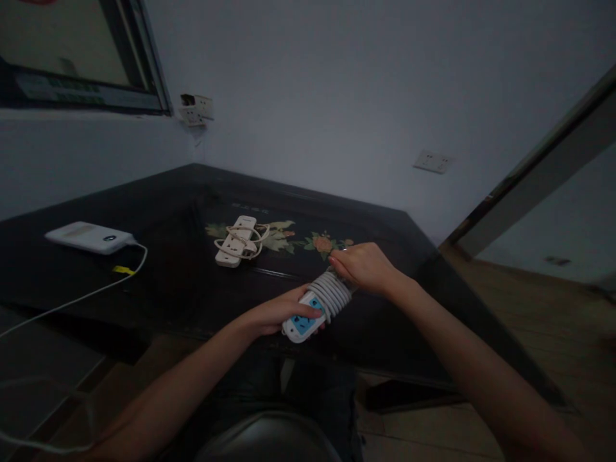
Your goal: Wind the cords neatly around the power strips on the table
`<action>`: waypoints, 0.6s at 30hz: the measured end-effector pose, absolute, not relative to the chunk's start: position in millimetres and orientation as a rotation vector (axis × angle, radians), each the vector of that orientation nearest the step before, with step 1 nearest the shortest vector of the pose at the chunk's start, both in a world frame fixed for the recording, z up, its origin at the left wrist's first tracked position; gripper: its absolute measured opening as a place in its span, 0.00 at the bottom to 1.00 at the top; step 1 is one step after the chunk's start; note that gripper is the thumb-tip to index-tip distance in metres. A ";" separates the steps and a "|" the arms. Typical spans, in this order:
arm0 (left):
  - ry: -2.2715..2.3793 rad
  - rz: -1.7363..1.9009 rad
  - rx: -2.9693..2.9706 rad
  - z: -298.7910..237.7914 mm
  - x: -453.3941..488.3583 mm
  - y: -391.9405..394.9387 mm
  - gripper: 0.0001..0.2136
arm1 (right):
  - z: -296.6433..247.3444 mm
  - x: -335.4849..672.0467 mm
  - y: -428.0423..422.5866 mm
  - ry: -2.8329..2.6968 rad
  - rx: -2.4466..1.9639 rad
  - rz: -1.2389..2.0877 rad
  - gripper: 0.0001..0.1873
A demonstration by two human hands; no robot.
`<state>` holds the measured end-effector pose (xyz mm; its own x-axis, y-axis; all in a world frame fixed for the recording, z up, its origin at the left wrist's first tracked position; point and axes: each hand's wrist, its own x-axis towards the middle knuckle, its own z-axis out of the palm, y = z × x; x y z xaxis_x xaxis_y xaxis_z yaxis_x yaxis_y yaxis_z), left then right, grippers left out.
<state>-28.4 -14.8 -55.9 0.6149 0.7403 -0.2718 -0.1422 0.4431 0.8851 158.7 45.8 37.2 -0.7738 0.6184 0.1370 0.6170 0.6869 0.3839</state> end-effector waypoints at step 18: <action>0.556 0.411 0.844 -60.2 -32.9 -19.9 0.28 | 22.2 177.7 52.7 3.230 0.378 0.838 0.25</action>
